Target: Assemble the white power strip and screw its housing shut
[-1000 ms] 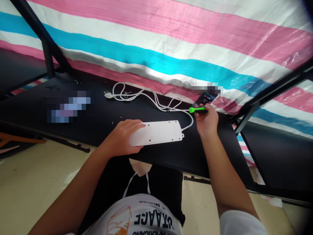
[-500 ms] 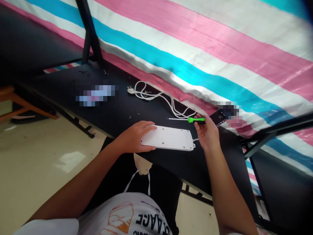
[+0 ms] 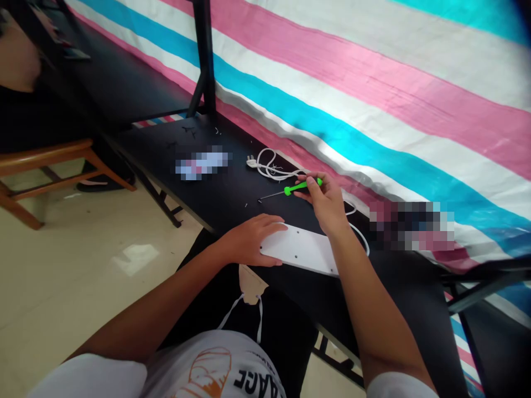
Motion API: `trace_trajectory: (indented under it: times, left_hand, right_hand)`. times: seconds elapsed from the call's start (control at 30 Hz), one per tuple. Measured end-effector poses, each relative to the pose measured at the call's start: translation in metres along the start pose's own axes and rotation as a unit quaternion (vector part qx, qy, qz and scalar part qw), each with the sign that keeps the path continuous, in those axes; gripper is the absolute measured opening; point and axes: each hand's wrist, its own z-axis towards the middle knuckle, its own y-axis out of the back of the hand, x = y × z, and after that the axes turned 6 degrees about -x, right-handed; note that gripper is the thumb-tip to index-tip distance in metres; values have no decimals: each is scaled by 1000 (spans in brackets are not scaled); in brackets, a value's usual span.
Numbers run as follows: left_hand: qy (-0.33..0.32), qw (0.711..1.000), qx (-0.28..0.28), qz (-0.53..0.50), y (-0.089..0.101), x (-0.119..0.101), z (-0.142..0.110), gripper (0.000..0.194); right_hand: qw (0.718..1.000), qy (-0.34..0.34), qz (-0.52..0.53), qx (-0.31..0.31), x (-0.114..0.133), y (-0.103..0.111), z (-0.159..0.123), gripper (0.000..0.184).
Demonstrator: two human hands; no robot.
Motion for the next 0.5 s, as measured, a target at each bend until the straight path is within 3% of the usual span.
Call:
trace_trajectory:
  times: [0.17, 0.5]
  left_hand:
    - [7, 1000, 5, 1, 1, 0, 0, 79]
    - [45, 999, 21, -13, 3, -2, 4, 84]
  right_hand:
    - [1000, 15, 6, -3, 1, 4, 1, 33]
    - [995, 38, 17, -95, 55, 61, 12, 11]
